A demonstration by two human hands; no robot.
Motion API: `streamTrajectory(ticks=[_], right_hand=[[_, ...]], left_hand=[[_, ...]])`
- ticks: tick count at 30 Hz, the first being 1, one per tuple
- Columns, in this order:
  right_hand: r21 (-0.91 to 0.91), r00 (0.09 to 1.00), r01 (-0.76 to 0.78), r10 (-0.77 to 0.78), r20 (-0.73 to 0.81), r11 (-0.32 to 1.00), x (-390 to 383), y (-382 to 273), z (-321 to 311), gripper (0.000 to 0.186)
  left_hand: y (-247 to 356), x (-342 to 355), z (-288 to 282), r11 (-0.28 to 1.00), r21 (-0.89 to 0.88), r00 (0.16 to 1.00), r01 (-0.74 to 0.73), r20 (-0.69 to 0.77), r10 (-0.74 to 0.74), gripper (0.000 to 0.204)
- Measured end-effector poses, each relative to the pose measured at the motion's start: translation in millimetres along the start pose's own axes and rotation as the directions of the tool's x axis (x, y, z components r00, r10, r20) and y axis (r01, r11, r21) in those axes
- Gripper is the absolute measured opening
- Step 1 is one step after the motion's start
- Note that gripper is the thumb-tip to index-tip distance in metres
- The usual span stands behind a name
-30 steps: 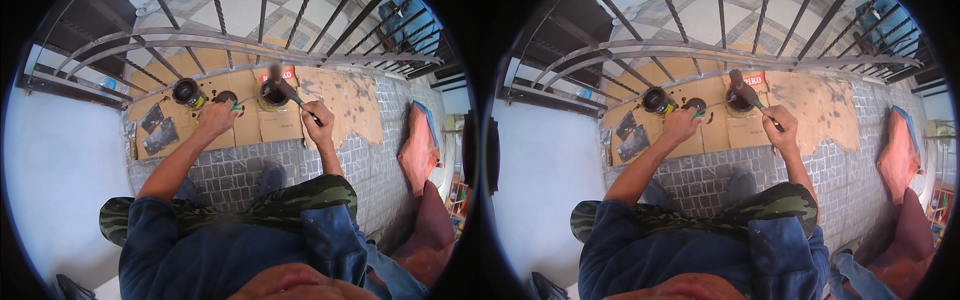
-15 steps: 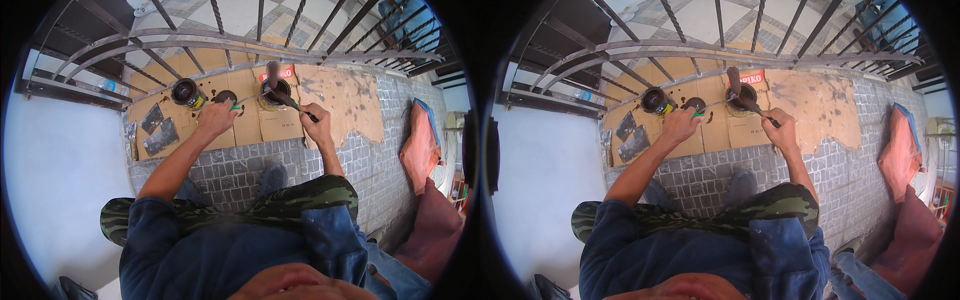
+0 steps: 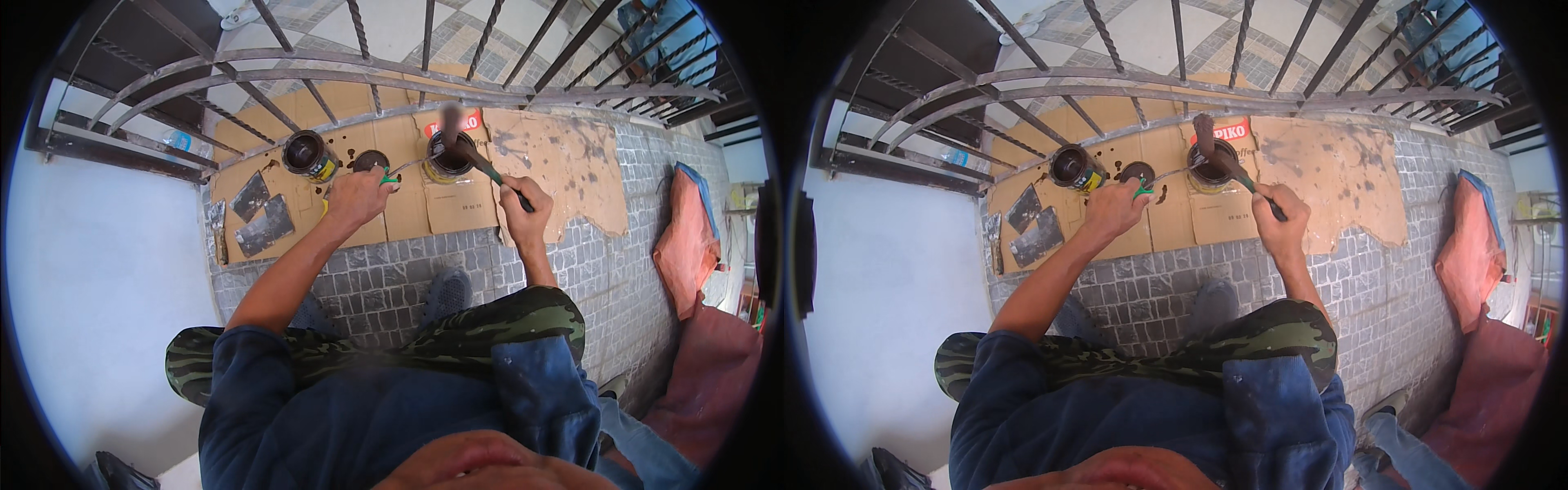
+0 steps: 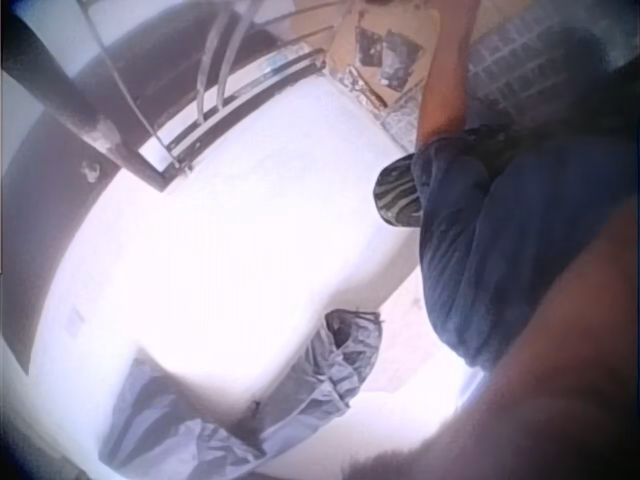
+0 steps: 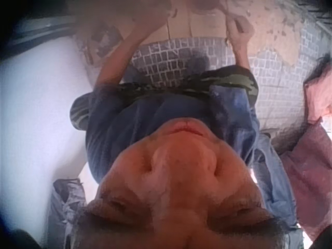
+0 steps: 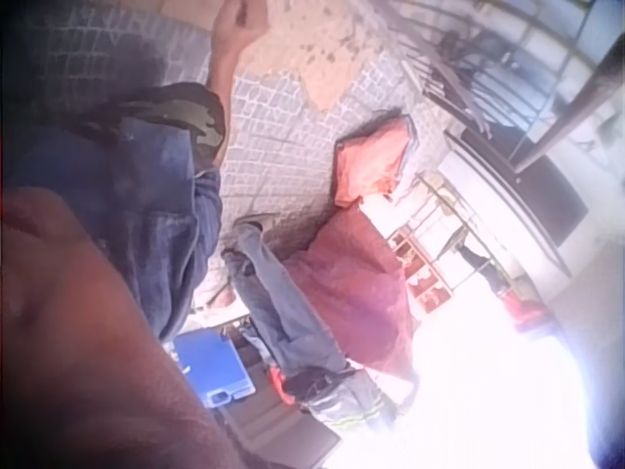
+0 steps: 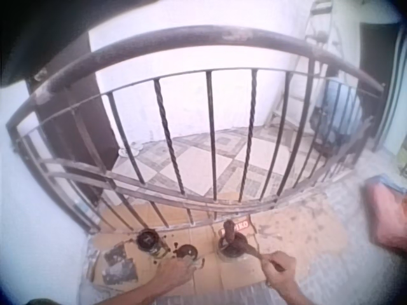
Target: The person sits on the floor and uses a green-handled tool to stir dark paint in a yellow can. They then transfer some of the paint into a smaller container using the same tool.
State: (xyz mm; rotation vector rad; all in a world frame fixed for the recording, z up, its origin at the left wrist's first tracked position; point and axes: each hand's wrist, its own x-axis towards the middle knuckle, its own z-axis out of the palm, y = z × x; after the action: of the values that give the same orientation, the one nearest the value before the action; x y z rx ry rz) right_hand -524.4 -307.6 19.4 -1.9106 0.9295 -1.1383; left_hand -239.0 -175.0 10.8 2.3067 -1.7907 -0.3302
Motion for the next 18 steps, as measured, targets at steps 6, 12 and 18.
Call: streamTrajectory(ticks=[6, 12, 18], right_hand=[[-0.036, 0.994, 0.107, -0.107, 0.021, 0.994, -8.3, 2.5, 25.1, 0.013], [-0.02, 0.999, -0.029, 0.029, 0.016, 0.999, -1.6, 1.7, 17.6, 0.016], [-0.012, 0.943, 0.31, -0.309, -0.125, 0.951, -2.0, -28.3, 1.2, 0.014]], left_hand=[[2.8, 1.3, -2.2, 1.0, 0.022, 0.999, 0.022, 0.039, -0.023, 0.039], [6.0, -2.7, -0.7, 0.999, 0.0, 0.998, 0.052, 0.026, -0.052, 0.037], [12.2, -3.8, 1.6, 0.997, 0.009, 0.995, 0.083, 0.057, -0.084, 0.037]])
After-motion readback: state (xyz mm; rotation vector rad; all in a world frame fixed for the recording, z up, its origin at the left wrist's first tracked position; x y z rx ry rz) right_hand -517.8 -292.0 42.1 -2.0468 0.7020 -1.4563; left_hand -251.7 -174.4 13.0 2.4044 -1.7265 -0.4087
